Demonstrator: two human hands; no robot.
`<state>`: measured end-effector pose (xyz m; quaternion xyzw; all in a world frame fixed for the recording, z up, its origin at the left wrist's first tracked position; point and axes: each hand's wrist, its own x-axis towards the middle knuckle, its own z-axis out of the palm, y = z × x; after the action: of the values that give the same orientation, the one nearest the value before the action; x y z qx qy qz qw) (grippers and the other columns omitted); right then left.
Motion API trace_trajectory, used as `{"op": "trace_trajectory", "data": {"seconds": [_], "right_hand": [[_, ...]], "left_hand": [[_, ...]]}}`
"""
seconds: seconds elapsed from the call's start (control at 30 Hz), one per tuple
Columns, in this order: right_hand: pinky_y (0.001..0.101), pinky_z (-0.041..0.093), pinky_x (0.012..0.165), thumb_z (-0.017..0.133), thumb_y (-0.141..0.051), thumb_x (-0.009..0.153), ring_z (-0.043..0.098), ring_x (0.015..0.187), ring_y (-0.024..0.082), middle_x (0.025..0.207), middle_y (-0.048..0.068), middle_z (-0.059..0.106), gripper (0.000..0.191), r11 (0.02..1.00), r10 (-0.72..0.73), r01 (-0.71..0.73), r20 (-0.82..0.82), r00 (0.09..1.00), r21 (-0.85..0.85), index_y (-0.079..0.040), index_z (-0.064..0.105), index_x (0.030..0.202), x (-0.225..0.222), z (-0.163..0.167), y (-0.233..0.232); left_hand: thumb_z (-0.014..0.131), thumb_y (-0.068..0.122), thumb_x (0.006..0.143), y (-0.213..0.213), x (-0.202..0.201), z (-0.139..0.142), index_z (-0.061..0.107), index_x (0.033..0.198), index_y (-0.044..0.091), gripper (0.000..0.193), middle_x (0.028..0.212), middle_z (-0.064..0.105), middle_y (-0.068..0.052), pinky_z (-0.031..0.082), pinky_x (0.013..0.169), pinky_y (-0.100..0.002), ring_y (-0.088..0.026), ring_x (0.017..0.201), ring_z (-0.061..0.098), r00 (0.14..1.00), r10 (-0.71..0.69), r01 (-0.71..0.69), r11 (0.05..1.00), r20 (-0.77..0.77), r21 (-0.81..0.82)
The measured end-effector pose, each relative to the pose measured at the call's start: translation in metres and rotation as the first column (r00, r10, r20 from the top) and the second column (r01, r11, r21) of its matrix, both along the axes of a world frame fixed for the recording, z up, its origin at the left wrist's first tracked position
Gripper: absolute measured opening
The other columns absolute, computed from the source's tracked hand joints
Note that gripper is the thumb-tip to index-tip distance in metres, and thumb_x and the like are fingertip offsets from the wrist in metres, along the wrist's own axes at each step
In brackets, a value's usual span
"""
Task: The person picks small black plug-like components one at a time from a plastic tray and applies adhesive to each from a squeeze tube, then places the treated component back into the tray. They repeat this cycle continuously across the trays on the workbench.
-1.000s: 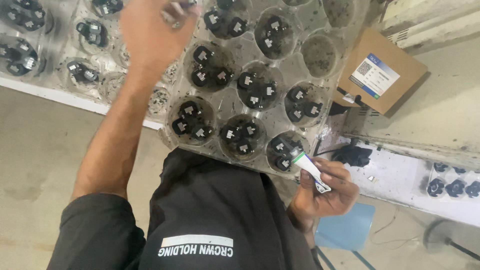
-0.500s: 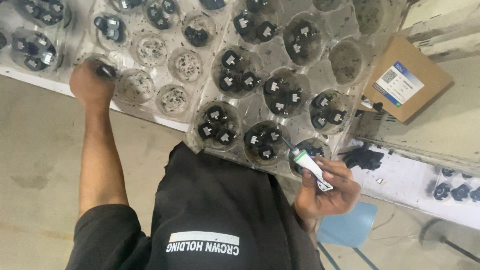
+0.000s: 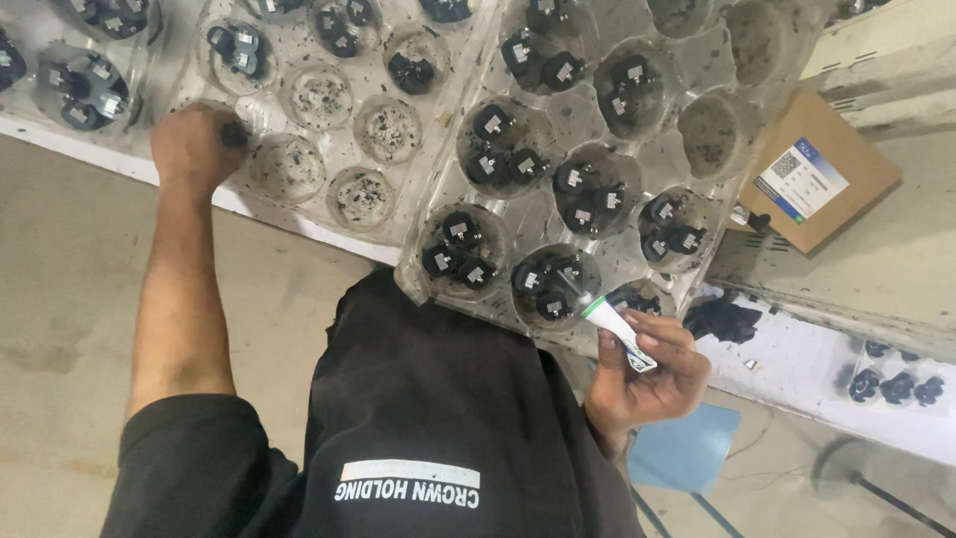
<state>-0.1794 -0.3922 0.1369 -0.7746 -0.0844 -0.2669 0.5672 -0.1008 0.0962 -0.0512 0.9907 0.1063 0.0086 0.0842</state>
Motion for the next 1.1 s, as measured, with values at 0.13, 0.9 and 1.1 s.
{"op": "trace_trajectory", "data": {"seconds": [0.13,0.9,1.1], "right_hand": [[0.0362,0.062,0.089,0.080,0.004,0.093,0.069,0.097,0.025,0.106,0.017,0.064,0.035,1.000,0.014,-0.014,-0.010,1.000,-0.002,-0.004,0.050,0.109,-0.003,0.000,0.001],[0.0342,0.060,0.082,0.080,0.001,0.096,0.068,0.097,0.026,0.111,0.014,0.064,0.038,0.761,0.106,-0.103,0.033,0.994,0.641,-0.007,0.049,0.116,-0.009,0.018,0.001],[0.0395,0.064,0.082,0.085,-0.002,0.090,0.071,0.091,0.029,0.099,0.014,0.066,0.045,0.955,-0.140,0.085,0.179,0.974,0.285,-0.010,0.046,0.110,-0.023,0.013,0.001]], "left_hand": [[0.079,0.022,0.078,0.006,0.007,-0.011,0.081,0.096,0.025,0.018,0.097,0.076,-0.009,0.058,0.078,-0.045,-0.032,0.090,0.072,0.990,-0.027,0.036,0.997,-0.137,0.064],[0.071,-0.020,0.079,-0.243,-0.023,0.228,0.065,0.122,0.003,0.049,0.118,0.073,-0.012,0.067,0.092,-0.032,-0.014,0.109,0.072,0.985,-0.063,0.117,-0.434,0.160,-0.893],[0.074,-0.022,0.082,-0.277,-0.032,0.244,0.071,0.120,-0.002,0.043,0.122,0.076,-0.013,0.067,0.085,-0.031,-0.014,0.098,0.074,0.971,-0.118,0.177,-0.230,0.208,-0.957]]}}
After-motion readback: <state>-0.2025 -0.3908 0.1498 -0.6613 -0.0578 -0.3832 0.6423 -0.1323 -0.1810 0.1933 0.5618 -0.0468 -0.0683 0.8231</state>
